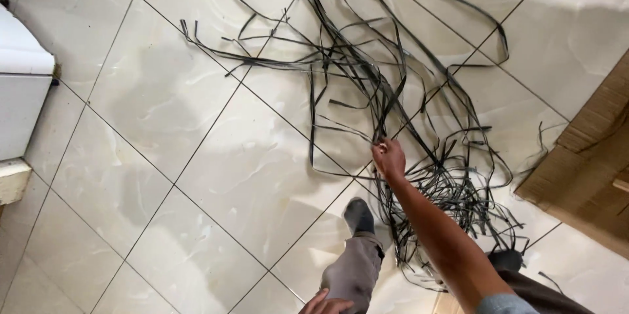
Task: Bundling and securing cardboard pieces using plastic straps and a sealing tool.
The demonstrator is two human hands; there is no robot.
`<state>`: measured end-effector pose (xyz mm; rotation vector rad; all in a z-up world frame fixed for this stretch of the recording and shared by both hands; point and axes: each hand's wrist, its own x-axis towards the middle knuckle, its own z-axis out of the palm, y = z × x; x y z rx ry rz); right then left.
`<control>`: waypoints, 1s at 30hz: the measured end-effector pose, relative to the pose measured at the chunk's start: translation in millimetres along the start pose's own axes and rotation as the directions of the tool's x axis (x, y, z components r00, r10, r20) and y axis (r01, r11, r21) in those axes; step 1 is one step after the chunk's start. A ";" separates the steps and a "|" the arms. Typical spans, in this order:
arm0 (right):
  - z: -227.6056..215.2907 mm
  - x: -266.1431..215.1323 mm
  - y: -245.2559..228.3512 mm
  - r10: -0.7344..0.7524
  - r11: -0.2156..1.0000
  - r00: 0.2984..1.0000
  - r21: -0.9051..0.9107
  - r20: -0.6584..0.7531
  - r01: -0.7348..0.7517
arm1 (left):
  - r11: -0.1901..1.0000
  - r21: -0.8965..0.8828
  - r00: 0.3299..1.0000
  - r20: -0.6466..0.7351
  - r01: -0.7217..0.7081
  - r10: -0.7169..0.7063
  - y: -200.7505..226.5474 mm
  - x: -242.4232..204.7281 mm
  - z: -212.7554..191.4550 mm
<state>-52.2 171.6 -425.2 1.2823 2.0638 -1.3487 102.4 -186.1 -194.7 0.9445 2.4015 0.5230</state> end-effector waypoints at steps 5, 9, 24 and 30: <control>-4.3 12.0 20.1 0.161 0.966 0.960 0.236 -0.229 -0.106 | 0.987 0.104 0.983 -0.125 -0.119 0.132 -3.9 6.0 1.4; -11.0 22.4 19.8 0.164 0.980 0.966 0.146 -0.199 -0.136 | 0.998 0.043 0.999 -0.026 -0.040 0.041 -3.3 1.4 -8.4; -43.3 1.2 -19.9 0.144 0.820 0.990 0.561 -0.011 -0.113 | 0.869 -0.115 0.866 0.220 0.480 -0.449 78.7 73.3 -131.6; -127.9 -130.3 -95.4 -0.158 0.264 0.977 0.960 0.140 -0.095 | 0.730 0.079 0.584 0.545 0.679 -0.602 122.3 104.4 -192.4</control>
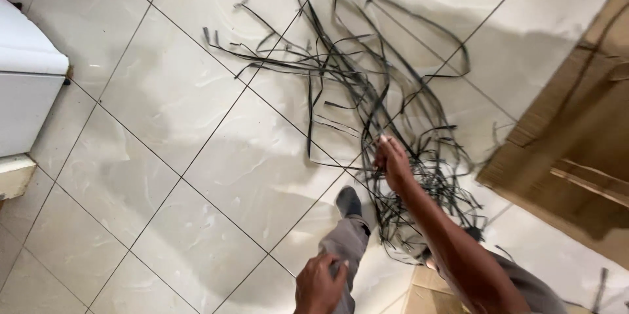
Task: Bundling and securing cardboard pieces using plastic straps and a sealing tool.
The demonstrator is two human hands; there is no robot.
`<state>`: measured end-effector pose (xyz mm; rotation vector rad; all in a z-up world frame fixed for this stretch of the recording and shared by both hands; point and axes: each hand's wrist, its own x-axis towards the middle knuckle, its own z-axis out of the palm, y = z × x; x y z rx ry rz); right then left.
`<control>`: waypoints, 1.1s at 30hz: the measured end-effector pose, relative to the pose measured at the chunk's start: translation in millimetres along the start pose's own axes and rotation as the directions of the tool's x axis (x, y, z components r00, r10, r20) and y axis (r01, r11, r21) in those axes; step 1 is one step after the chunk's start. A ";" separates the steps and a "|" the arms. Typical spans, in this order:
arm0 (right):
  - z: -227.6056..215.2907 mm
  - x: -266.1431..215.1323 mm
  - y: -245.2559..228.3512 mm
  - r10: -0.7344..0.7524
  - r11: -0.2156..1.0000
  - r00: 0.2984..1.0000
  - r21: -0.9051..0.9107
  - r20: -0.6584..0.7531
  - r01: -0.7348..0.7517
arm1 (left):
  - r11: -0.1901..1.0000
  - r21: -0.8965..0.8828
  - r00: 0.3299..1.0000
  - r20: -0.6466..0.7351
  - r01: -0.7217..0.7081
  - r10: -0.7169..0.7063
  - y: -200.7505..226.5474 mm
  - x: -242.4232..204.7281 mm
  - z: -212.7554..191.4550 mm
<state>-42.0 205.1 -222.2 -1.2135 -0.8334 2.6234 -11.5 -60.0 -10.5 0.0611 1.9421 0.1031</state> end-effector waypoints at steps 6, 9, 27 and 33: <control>77.7 -152.8 -78.5 0.001 0.926 0.998 -0.378 0.065 0.023 | 0.952 0.004 0.891 -0.352 -0.307 0.288 -8.3 -18.8 31.5; 126.0 -241.1 -136.9 -0.094 0.601 0.927 -0.722 0.362 0.343 | 0.813 0.133 0.624 -0.576 -0.567 0.529 19.7 -57.4 28.8; -80.8 -604.2 -149.3 0.010 -0.083 0.878 -0.875 -0.479 -0.477 | 0.402 -0.867 0.912 -0.130 -0.295 0.389 230.2 -214.2 -118.1; -163.5 -682.7 -121.4 -0.202 0.134 0.705 -0.733 -0.680 -0.667 | 0.336 -0.873 0.833 -0.131 -0.354 0.538 308.2 -281.6 -104.0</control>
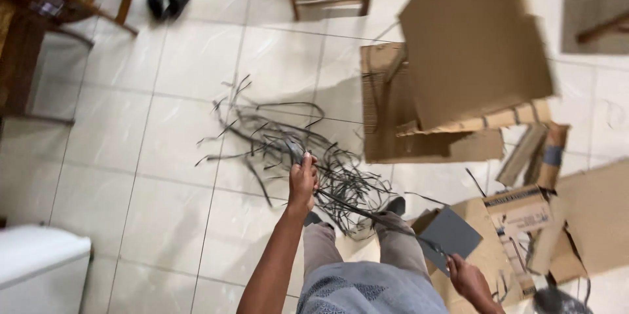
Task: Bundling and securing cardboard pieces using plastic straps and a sealing tool.
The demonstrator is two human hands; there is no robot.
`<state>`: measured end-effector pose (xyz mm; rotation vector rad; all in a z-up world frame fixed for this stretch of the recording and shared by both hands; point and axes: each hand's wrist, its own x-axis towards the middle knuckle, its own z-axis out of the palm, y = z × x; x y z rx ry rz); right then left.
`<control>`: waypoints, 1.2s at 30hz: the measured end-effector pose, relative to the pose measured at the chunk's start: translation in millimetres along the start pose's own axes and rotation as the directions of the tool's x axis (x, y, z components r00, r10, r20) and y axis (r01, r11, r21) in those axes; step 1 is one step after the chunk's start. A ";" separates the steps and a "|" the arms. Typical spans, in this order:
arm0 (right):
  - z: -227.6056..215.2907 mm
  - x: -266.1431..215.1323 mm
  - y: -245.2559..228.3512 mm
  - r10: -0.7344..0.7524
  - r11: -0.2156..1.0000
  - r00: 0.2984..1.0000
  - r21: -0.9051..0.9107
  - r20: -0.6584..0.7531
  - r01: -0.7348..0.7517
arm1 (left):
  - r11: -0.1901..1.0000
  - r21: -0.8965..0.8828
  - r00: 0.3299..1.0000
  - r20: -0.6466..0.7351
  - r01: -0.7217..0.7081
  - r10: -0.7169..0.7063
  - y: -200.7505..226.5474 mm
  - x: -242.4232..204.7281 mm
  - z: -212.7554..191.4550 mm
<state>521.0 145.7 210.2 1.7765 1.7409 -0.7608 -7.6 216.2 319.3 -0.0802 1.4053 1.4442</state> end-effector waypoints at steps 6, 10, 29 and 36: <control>-6.9 10.9 56.4 0.174 0.820 0.984 0.558 -0.038 -0.124 | 0.885 0.451 0.992 -0.026 0.119 -0.121 -109.3 -22.4 111.1; -24.5 17.0 86.8 0.320 0.203 0.899 0.906 0.298 -0.372 | 0.648 0.753 0.970 0.055 0.114 -0.235 -237.7 -23.4 140.0; -123.0 13.4 107.8 0.388 -0.161 0.902 0.978 0.188 -0.134 | 0.318 0.742 0.701 0.666 -0.590 -0.254 -213.5 -103.0 433.3; -174.8 29.4 82.4 0.434 0.033 0.898 0.996 0.065 -0.088 | 0.530 0.439 0.571 0.814 -0.726 0.107 -165.3 -28.5 597.1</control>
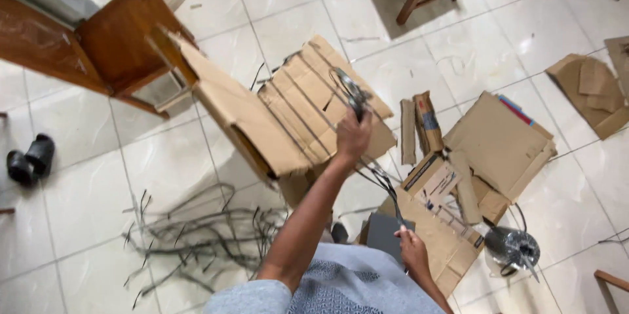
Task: Bundling and securing cardboard pieces using plastic straps and a sealing tool.
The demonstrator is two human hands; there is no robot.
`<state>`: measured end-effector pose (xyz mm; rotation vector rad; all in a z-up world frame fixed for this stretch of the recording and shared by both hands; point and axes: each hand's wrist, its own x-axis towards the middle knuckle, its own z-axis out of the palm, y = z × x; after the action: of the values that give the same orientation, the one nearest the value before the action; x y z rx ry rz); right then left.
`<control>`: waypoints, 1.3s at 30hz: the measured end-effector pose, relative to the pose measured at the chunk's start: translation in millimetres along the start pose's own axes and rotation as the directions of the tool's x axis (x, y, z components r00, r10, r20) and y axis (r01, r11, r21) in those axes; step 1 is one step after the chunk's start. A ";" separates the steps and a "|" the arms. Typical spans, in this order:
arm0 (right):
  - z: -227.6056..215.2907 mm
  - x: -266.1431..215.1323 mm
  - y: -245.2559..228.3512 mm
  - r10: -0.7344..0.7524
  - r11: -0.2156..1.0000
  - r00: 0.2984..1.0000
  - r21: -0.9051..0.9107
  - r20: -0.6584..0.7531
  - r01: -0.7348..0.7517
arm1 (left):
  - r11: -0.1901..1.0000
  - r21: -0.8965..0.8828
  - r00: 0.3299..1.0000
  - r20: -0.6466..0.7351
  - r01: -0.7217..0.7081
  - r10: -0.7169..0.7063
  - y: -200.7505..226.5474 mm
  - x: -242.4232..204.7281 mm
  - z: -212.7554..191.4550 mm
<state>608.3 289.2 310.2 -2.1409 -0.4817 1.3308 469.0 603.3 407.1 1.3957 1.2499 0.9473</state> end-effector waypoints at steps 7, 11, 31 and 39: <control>39.7 21.2 -124.6 -0.094 0.975 0.995 -0.205 -0.016 0.089 | 0.952 -0.048 0.910 -0.281 0.303 -0.304 42.3 83.3 -59.2; 68.9 93.3 -129.9 -0.173 0.942 0.983 -0.283 0.054 0.181 | 0.969 -0.135 0.874 -0.419 0.206 -0.245 28.6 23.0 -53.3; 133.4 156.5 -227.5 -0.234 0.773 0.930 -0.526 0.283 0.355 | 0.703 0.215 0.714 0.038 0.677 -0.699 -180.1 -171.7 -80.6; 110.2 233.0 -170.4 -0.146 0.589 0.904 -0.699 0.402 0.406 | 0.715 0.051 0.716 -0.006 0.697 -0.698 -145.9 -134.1 -40.4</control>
<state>611.0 584.2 218.5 -2.3182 -1.7366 1.4124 378.6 473.8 280.8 0.8218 1.6285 0.3673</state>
